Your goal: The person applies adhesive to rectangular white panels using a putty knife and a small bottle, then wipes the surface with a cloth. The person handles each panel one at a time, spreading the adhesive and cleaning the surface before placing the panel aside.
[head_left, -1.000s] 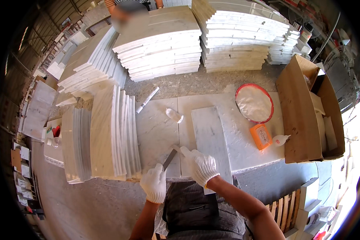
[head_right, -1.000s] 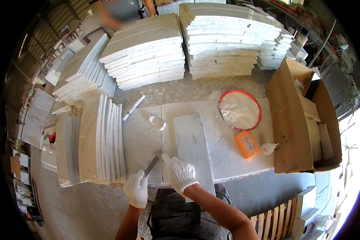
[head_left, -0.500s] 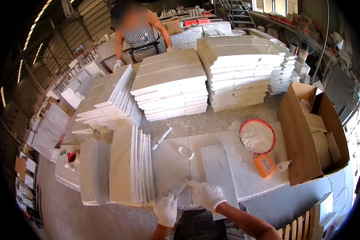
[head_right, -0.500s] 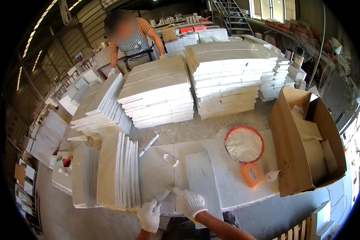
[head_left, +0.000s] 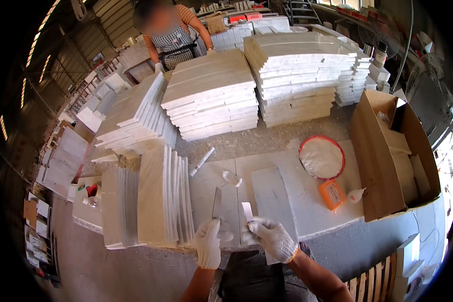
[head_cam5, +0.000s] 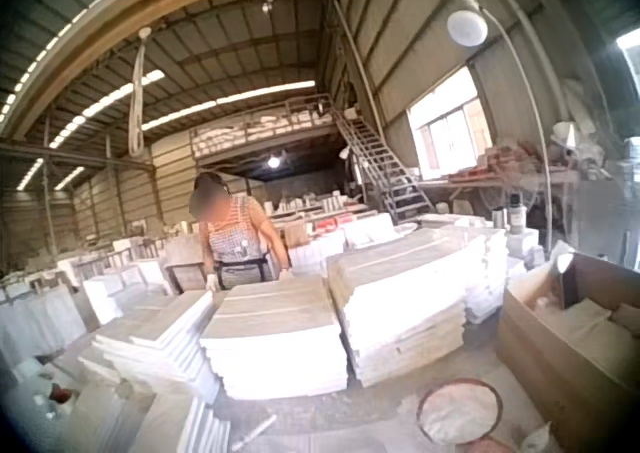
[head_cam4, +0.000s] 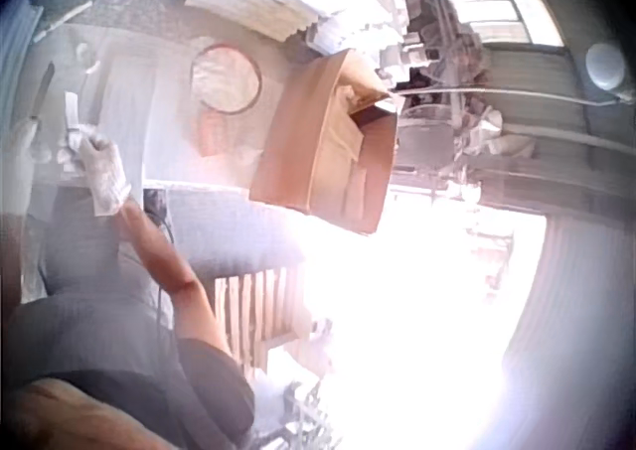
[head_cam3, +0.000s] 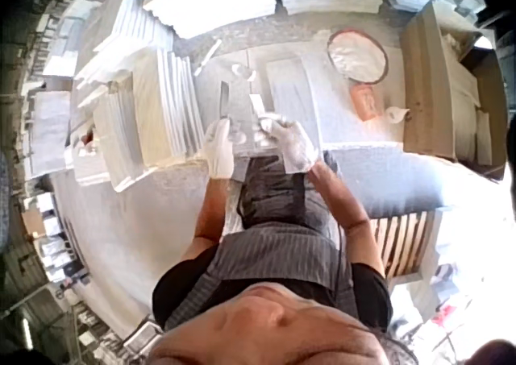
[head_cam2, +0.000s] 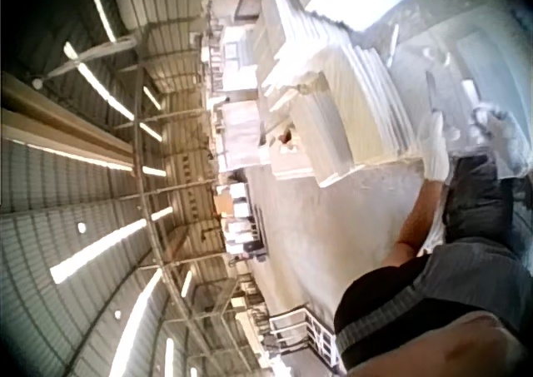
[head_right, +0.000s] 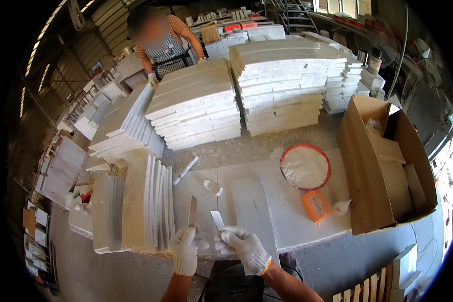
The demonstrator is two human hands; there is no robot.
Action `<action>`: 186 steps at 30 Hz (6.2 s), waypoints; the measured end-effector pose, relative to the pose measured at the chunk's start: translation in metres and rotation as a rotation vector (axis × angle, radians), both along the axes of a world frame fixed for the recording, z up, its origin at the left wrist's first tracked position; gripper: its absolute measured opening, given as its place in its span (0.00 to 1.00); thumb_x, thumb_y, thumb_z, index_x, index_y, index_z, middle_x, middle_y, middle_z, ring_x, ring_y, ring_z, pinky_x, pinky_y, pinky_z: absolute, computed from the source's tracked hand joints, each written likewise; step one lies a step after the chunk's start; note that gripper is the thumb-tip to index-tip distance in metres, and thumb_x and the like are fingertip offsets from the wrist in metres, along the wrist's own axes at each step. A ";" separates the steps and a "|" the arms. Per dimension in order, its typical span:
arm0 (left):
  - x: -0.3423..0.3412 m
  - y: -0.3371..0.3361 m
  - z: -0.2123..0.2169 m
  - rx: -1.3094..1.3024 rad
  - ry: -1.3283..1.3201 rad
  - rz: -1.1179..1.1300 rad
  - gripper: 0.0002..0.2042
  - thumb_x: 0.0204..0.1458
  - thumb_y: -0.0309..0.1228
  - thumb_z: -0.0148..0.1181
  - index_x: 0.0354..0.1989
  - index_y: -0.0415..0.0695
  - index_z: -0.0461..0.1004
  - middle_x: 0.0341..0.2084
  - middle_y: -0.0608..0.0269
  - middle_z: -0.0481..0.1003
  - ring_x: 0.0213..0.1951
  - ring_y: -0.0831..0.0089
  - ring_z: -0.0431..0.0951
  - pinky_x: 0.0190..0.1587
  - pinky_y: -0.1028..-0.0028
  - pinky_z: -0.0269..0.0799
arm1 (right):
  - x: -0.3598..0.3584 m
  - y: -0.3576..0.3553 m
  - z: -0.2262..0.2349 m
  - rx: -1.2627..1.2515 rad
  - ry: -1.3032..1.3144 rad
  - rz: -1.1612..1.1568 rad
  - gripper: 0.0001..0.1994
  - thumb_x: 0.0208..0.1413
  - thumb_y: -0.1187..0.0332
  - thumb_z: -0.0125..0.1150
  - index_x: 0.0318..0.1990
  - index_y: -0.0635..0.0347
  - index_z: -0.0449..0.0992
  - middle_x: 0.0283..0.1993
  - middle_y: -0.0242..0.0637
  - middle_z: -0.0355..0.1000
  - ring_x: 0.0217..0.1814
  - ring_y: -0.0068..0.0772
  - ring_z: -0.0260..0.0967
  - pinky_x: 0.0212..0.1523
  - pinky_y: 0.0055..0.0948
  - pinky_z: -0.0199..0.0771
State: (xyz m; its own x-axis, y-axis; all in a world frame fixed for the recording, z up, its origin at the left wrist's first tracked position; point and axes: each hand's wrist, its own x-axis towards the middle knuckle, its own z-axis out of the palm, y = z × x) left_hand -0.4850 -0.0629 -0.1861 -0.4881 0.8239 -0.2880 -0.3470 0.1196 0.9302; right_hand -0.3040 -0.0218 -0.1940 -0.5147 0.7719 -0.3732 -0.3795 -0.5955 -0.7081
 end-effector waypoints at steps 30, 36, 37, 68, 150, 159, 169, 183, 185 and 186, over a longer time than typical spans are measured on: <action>0.008 -0.008 0.004 0.046 0.140 -0.139 0.14 0.62 0.31 0.58 0.52 0.37 0.76 0.46 0.62 0.78 0.46 0.80 0.76 0.47 0.81 0.71 | -0.037 -0.007 0.002 0.258 -0.283 -0.020 0.13 0.59 0.68 0.63 0.45 0.70 0.80 0.36 0.37 0.79 0.38 0.21 0.73 0.39 0.24 0.74; -0.013 -0.010 0.025 -0.103 0.023 -0.193 0.17 0.65 0.33 0.51 0.56 0.35 0.70 0.33 0.55 0.78 0.27 0.71 0.81 0.34 0.74 0.81 | -0.024 0.003 -0.013 0.485 -0.483 -0.117 0.09 0.57 0.72 0.64 0.43 0.65 0.77 0.34 0.35 0.77 0.37 0.25 0.75 0.39 0.26 0.75; -0.019 -0.012 0.019 -0.142 0.024 -0.243 0.17 0.65 0.33 0.51 0.57 0.34 0.68 0.34 0.55 0.78 0.29 0.72 0.80 0.34 0.74 0.81 | -0.019 0.003 -0.017 0.526 -0.500 -0.136 0.08 0.57 0.73 0.63 0.44 0.64 0.76 0.34 0.34 0.77 0.37 0.25 0.75 0.39 0.26 0.75; -0.037 -0.030 -0.027 -0.370 0.028 -0.201 0.09 0.60 0.30 0.60 0.40 0.36 0.75 0.16 0.64 0.72 0.09 0.82 0.65 0.10 0.80 0.59 | -0.061 0.000 -0.008 1.111 -1.062 0.538 0.22 0.61 0.71 0.51 0.63 0.46 0.67 0.34 0.48 0.75 0.34 0.55 0.75 0.33 0.47 0.76; 0.050 -0.017 0.017 -0.201 -0.220 -0.493 0.16 0.66 0.35 0.49 0.45 0.30 0.72 0.18 0.57 0.72 0.17 0.71 0.70 0.22 0.72 0.70 | 0.141 -0.024 0.034 0.918 -1.135 -0.417 0.15 0.58 0.63 0.64 0.52 0.53 0.79 0.43 0.45 0.75 0.39 0.47 0.77 0.36 0.37 0.78; 0.087 -0.027 0.027 -0.429 0.016 -1.097 0.11 0.65 0.32 0.53 0.42 0.35 0.76 0.24 0.62 0.78 0.22 0.79 0.76 0.31 0.80 0.73 | 0.085 -0.131 -0.012 0.418 -0.491 -0.300 0.19 0.64 0.64 0.59 0.58 0.66 0.73 0.61 0.52 0.71 0.54 0.47 0.75 0.52 0.37 0.76; 0.091 -0.025 0.016 0.226 0.706 -1.291 0.12 0.58 0.27 0.59 0.48 0.36 0.76 0.38 0.54 0.80 0.38 0.61 0.81 0.45 0.67 0.77 | 0.126 -0.143 -0.019 0.153 -0.331 -0.685 0.20 0.72 0.60 0.44 0.52 0.71 0.73 0.44 0.45 0.77 0.44 0.34 0.75 0.47 0.33 0.76; 0.064 -0.034 0.007 0.320 0.312 -1.834 0.18 0.63 0.40 0.56 0.57 0.43 0.76 0.53 0.52 0.77 0.62 0.56 0.71 0.68 0.56 0.61 | 0.154 -0.159 -0.086 -0.274 -0.378 -0.695 0.21 0.68 0.64 0.51 0.62 0.70 0.68 0.43 0.35 0.74 0.41 0.21 0.72 0.45 0.24 0.75; 0.051 -0.022 0.011 0.356 0.487 -1.550 0.15 0.61 0.34 0.59 0.52 0.41 0.77 0.48 0.55 0.80 0.53 0.58 0.78 0.63 0.60 0.68 | 0.154 -0.158 -0.090 -0.293 -0.303 -0.678 0.20 0.68 0.64 0.52 0.60 0.70 0.69 0.45 0.34 0.73 0.42 0.21 0.72 0.47 0.25 0.75; 0.046 -0.017 0.017 0.243 0.575 -1.455 0.12 0.59 0.30 0.61 0.49 0.41 0.78 0.45 0.58 0.81 0.47 0.60 0.80 0.56 0.61 0.72 | 0.152 -0.155 -0.086 -0.302 -0.292 -0.678 0.20 0.68 0.64 0.53 0.60 0.70 0.70 0.45 0.34 0.73 0.42 0.21 0.72 0.47 0.24 0.75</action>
State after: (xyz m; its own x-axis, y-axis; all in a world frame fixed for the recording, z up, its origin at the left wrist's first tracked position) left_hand -0.4394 -0.0802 -0.1688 0.7347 0.6620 -0.1480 0.3177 -0.1431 0.9373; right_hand -0.1522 -0.1772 -0.2803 0.1821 0.7258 -0.6634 -0.5517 -0.4831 -0.6799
